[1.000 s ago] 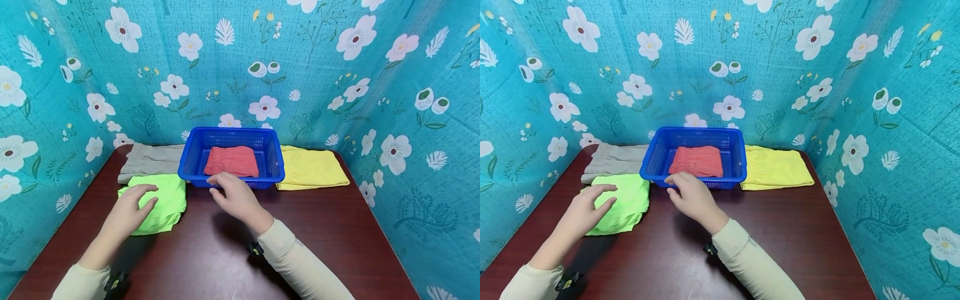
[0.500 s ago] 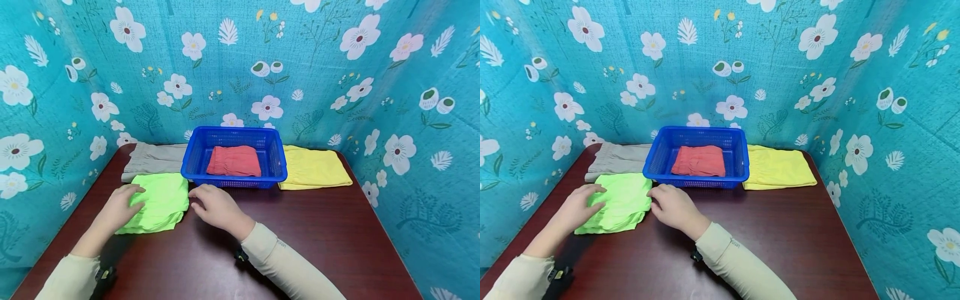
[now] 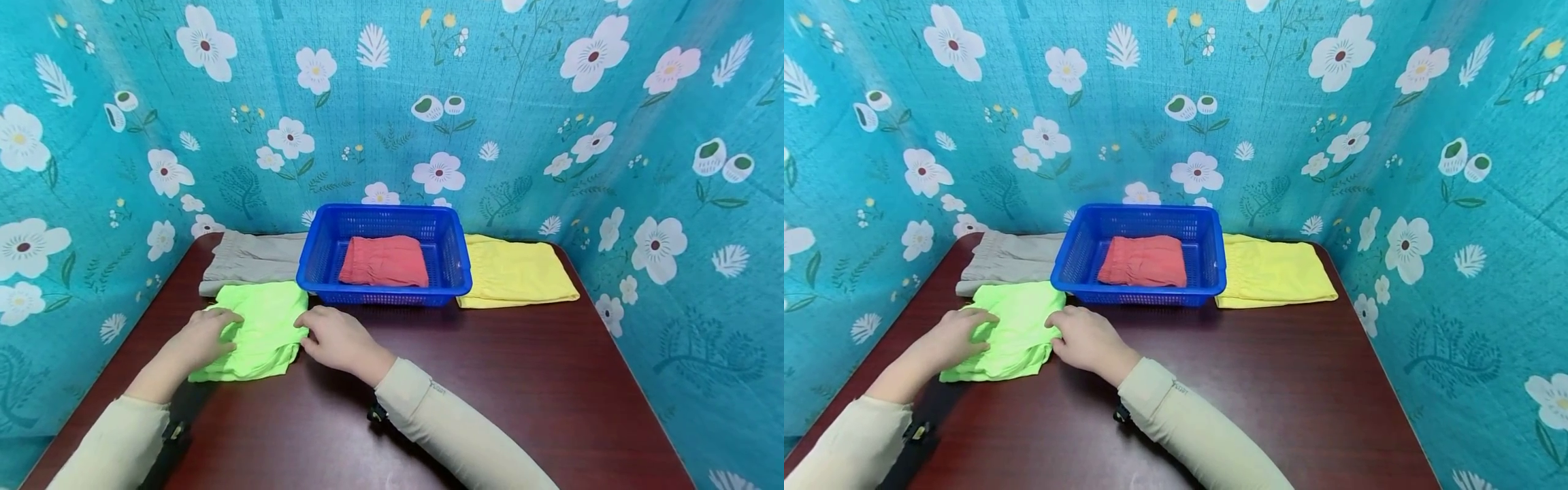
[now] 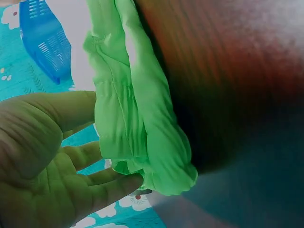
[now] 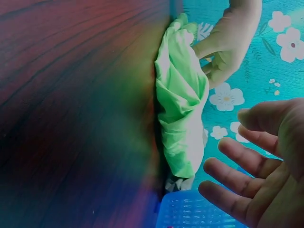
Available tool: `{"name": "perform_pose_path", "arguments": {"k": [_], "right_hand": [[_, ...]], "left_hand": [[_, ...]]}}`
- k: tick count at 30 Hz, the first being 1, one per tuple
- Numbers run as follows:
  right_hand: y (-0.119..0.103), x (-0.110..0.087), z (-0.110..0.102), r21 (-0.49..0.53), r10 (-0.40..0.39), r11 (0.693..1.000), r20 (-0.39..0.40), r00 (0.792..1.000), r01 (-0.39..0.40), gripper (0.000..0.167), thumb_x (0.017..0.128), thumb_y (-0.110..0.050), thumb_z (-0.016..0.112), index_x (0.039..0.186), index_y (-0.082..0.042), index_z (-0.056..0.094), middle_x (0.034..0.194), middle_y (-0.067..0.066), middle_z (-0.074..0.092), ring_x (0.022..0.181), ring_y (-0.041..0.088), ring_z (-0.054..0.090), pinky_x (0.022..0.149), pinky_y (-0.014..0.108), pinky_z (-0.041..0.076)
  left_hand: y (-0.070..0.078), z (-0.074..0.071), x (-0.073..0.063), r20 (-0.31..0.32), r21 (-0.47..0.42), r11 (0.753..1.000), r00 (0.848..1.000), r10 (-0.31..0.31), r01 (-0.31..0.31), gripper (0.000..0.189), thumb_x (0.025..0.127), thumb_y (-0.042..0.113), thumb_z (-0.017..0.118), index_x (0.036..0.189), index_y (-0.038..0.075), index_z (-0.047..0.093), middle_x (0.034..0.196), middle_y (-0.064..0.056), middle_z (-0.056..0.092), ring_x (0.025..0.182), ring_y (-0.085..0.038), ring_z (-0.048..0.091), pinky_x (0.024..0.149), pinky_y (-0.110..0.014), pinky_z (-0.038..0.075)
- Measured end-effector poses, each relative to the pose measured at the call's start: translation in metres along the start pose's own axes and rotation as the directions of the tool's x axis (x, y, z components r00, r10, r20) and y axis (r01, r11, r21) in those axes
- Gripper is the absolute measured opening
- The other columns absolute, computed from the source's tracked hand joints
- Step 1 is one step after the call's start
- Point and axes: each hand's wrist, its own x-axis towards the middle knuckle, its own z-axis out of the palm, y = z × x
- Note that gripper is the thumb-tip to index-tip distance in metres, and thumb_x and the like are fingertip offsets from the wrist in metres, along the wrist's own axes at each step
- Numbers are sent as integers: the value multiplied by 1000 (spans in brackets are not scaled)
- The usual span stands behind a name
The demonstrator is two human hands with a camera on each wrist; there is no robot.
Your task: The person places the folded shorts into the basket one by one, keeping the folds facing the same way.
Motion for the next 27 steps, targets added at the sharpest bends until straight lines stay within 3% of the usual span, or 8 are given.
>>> {"name": "perform_pose_path", "arguments": {"k": [10,19,23,27], "right_hand": [[-3,25,21,-82,41,996,102,994,-33,28,99,-29,64,126,-21,71,122,-6,69,115,14,63,96,27,52],[-6,31,38,-206,68,978,111,992,-44,12,100,-31,64,104,-23,71,98,-5,66,93,16,63,75,31,53],[-8,36,43,-210,23,978,70,997,-8,18,96,-27,68,113,-22,72,107,-5,66,103,15,63,85,29,53],[-11,43,45,-228,-33,972,79,996,51,27,93,-23,70,120,-21,72,118,-4,66,115,14,61,98,27,50]], "left_hand": [[-2,-5,9,106,-4,999,993,-48,49,41,84,15,84,123,7,72,128,-26,61,120,-52,44,92,-60,46],[-9,-6,16,140,-85,992,987,-79,91,40,83,22,86,120,11,74,126,-23,58,120,-50,38,89,-57,47],[-7,-8,15,156,-64,992,983,-98,109,40,82,23,86,119,10,75,125,-23,59,120,-50,39,90,-57,48],[-2,-8,15,117,21,997,990,-76,74,37,80,23,88,113,11,78,119,-20,64,117,-48,43,93,-60,45]]}}
